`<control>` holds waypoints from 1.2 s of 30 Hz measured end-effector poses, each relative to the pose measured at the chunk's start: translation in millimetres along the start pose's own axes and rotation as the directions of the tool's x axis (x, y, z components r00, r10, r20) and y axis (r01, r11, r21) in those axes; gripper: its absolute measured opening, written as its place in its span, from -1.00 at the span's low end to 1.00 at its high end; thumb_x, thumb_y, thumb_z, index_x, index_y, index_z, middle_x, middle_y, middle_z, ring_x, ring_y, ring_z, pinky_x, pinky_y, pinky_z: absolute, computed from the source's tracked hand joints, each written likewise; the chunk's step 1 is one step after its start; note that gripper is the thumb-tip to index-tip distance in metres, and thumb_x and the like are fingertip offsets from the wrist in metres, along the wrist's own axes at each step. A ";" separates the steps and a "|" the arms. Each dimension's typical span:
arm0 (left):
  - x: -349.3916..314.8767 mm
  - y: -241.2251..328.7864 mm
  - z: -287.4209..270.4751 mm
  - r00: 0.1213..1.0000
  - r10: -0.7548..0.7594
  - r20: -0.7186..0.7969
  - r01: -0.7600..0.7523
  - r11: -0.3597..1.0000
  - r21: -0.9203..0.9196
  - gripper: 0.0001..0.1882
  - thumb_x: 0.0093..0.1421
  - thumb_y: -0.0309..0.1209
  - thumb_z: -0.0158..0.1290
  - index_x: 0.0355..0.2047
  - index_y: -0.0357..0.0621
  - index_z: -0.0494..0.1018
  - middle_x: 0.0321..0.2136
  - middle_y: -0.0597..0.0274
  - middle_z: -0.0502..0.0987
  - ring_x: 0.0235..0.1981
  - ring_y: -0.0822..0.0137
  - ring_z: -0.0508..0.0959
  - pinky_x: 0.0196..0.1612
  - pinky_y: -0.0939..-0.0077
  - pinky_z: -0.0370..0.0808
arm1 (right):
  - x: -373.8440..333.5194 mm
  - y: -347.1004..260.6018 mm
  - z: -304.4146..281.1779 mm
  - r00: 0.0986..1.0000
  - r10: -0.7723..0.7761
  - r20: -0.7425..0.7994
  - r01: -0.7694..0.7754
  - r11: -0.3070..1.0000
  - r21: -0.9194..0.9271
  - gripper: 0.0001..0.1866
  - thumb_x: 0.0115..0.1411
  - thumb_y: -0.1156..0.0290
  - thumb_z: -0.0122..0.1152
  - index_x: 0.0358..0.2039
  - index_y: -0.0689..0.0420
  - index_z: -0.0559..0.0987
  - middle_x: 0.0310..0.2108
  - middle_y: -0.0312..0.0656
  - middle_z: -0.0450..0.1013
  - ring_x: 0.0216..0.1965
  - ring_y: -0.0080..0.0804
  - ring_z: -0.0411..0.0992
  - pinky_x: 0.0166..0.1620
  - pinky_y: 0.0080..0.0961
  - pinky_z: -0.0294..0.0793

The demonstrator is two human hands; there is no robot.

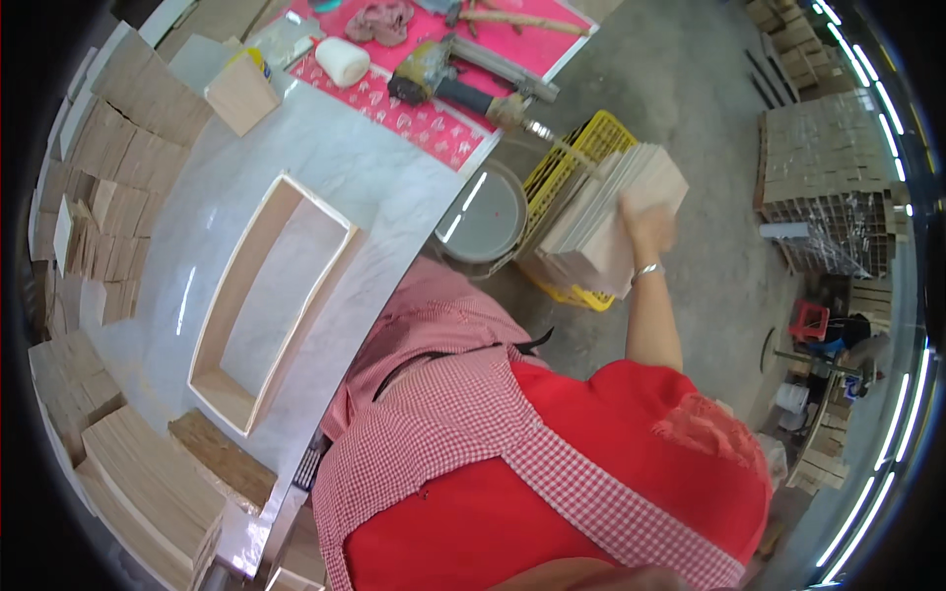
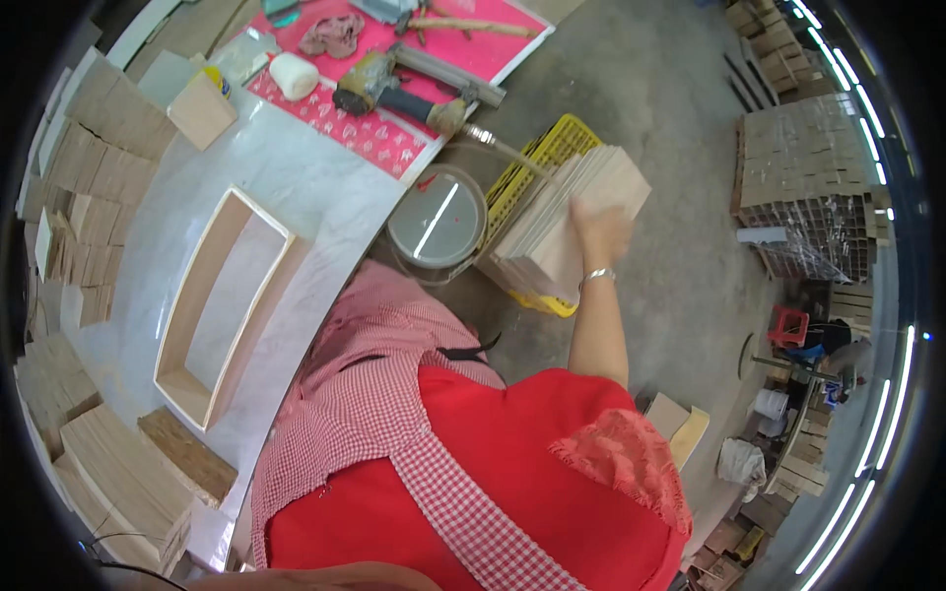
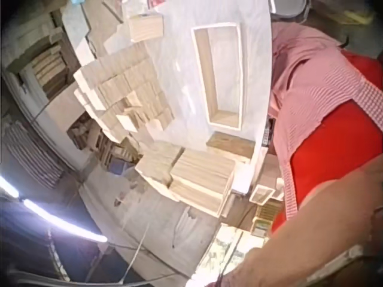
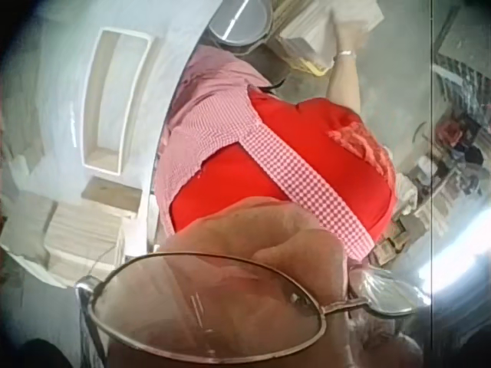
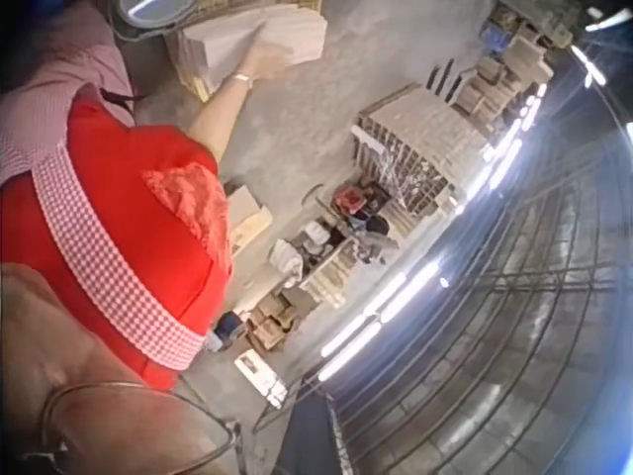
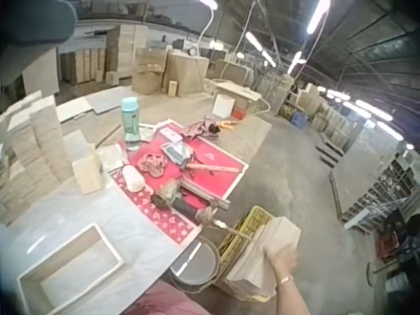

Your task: Assembling wooden boxes using glue and a pneumatic nailer.

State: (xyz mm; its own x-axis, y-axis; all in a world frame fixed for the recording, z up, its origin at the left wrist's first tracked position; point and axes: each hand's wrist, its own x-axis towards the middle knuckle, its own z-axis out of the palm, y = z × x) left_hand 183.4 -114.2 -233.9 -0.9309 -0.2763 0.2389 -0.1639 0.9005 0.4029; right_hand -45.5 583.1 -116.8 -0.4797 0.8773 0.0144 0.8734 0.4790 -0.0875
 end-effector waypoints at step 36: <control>6.8 163.0 -93.2 0.819 -0.547 -0.173 0.453 0.802 -0.389 -0.77 0.17 -0.32 0.21 -0.42 -0.28 0.54 -0.50 0.03 0.53 -0.49 0.14 0.52 -0.35 0.34 0.44 | -29.2 -187.4 -120.3 0.090 -0.983 -0.161 0.822 -0.018 0.570 -0.06 0.07 0.32 0.40 0.37 0.24 0.08 0.32 0.04 0.14 0.27 -0.24 0.19 0.23 -0.34 0.26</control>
State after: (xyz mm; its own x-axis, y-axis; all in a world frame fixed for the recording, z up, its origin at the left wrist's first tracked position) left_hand 180.8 -0.6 -84.3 -0.6165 -0.7768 0.1285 -0.4262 0.4665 0.7751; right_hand -185.1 471.2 19.0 -0.8883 -0.3867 0.2479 -0.4574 0.6955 -0.5542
